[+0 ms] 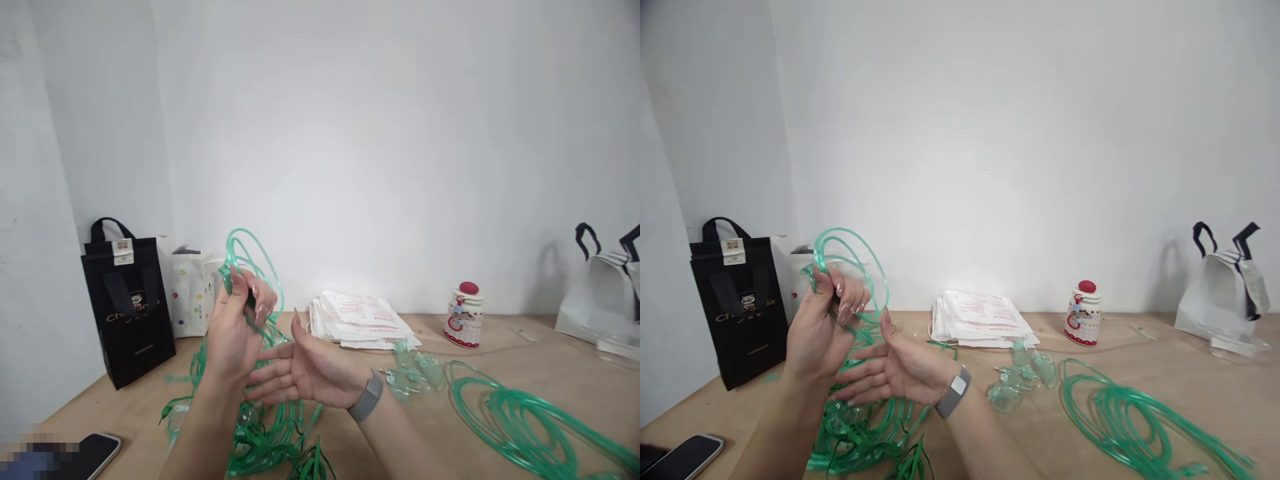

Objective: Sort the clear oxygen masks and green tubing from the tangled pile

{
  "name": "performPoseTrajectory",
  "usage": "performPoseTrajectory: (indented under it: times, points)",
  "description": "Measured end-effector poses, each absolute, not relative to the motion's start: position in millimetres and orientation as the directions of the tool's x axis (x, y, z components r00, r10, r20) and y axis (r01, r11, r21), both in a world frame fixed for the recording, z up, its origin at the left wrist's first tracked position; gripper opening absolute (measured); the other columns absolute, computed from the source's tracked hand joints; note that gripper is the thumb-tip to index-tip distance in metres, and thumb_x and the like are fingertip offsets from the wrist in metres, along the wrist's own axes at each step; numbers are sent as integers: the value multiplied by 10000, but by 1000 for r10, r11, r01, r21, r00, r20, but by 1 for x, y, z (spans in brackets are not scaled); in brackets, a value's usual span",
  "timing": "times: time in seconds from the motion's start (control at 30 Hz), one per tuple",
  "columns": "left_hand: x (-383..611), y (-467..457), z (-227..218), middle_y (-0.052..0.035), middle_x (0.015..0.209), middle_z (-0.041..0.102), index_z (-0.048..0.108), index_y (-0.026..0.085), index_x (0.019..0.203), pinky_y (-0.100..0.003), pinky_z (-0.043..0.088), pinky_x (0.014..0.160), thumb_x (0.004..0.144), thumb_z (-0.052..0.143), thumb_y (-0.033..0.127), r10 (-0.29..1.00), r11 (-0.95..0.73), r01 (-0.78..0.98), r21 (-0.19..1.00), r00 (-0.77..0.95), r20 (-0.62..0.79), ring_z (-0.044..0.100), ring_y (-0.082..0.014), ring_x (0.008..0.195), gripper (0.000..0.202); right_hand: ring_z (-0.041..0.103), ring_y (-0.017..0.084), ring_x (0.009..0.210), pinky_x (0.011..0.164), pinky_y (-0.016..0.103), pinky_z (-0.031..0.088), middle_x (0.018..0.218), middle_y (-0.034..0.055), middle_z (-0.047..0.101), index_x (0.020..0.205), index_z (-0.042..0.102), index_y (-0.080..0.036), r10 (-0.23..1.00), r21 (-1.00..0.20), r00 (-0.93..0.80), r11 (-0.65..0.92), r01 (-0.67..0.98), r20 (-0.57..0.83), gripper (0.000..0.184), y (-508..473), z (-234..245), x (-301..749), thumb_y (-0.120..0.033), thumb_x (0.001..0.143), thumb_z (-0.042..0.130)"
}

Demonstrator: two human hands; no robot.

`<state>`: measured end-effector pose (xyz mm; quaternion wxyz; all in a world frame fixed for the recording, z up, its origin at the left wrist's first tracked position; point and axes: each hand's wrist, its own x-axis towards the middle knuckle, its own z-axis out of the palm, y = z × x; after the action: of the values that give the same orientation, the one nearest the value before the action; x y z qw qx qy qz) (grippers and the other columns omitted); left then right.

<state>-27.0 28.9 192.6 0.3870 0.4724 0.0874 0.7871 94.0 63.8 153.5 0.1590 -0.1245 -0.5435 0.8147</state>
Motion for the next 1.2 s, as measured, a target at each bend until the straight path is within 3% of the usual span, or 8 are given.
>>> performPoseTrajectory:
  times: [0.17, 0.27, 0.4, 0.53, 0.67, 0.87, 1.03, 1.2]
  points:
    - [-30, 27, 193, 51, 458, 390, 482, 173, 626, -201, 360, 487, 907, 429, 342, 814, -438, -578, 688, 70, 577, 315, -74, 415, 333, 610, 150, 939, 951, 302, 384, 923, 64, 664, 955, 605, -136, 586, -726, -776, -427, -539, 232, 303, 67, 160, 95, -390, 788, 616]
    - [-33, 33, 190, 50, 480, 395, 485, 161, 633, -203, 365, 489, 916, 413, 315, 848, -336, -544, 769, 181, 498, 317, -67, 411, 330, 624, 115, 815, 846, 253, 438, 773, 0, 659, 869, 607, -168, 738, -654, -645, -390, -648, 199, 100, 73, 165, 104, -192, 774, 627]
    - [-40, 40, 186, 52, 504, 391, 511, 150, 674, -207, 381, 510, 927, 374, 263, 896, -240, -477, 846, 227, 382, 334, -63, 422, 309, 518, 66, 521, 716, 226, 455, 497, -78, 490, 821, 605, -146, 781, -670, -605, -368, -645, 154, 39, 80, 166, 110, -163, 785, 608]
    - [-48, 41, 185, 78, 505, 360, 545, 150, 719, -213, 404, 530, 909, 422, 283, 936, -188, -378, 906, 211, 282, 266, -42, 394, 262, 285, 36, 381, 584, 193, 418, 420, -126, 321, 752, 577, -161, 787, -713, -593, -316, -626, 170, 94, 84, 166, 114, -230, 771, 638]
    - [-58, 38, 186, 102, 447, 290, 593, 130, 710, -186, 374, 485, 879, 490, 297, 926, -200, -305, 931, 253, 281, 209, -37, 380, 259, 132, 37, 387, 433, 167, 270, 425, -135, 247, 717, 570, -157, 787, -800, -585, -218, -560, 196, 109, 86, 172, 124, -211, 744, 661]
    - [-63, 38, 187, 110, 420, 269, 642, 117, 747, -221, 436, 575, 825, 581, 282, 934, -236, -242, 941, 210, 288, 249, -47, 397, 192, 141, 40, 389, 439, 213, 266, 410, -124, 197, 442, 340, -195, 795, -908, -548, 9, -418, 260, 439, 79, 182, 135, -252, 718, 676]
    - [-55, 41, 187, 73, 504, 338, 580, 138, 653, -219, 418, 574, 858, 524, 304, 928, -276, -283, 919, 170, 331, 333, -65, 466, 270, 224, 37, 372, 471, 227, 319, 389, -113, 279, 454, 413, -185, 841, -911, -442, 132, -391, 311, 356, 78, 188, 143, -210, 681, 686]
    - [-51, 39, 184, 100, 449, 265, 537, 150, 657, -188, 319, 447, 879, 492, 332, 918, -192, -224, 955, 302, 256, 203, -49, 398, 290, 133, 28, 374, 385, 206, 193, 405, -128, 188, 446, 338, -201, 864, -900, -399, 128, -416, 307, 416, 81, 189, 148, -172, 667, 688]
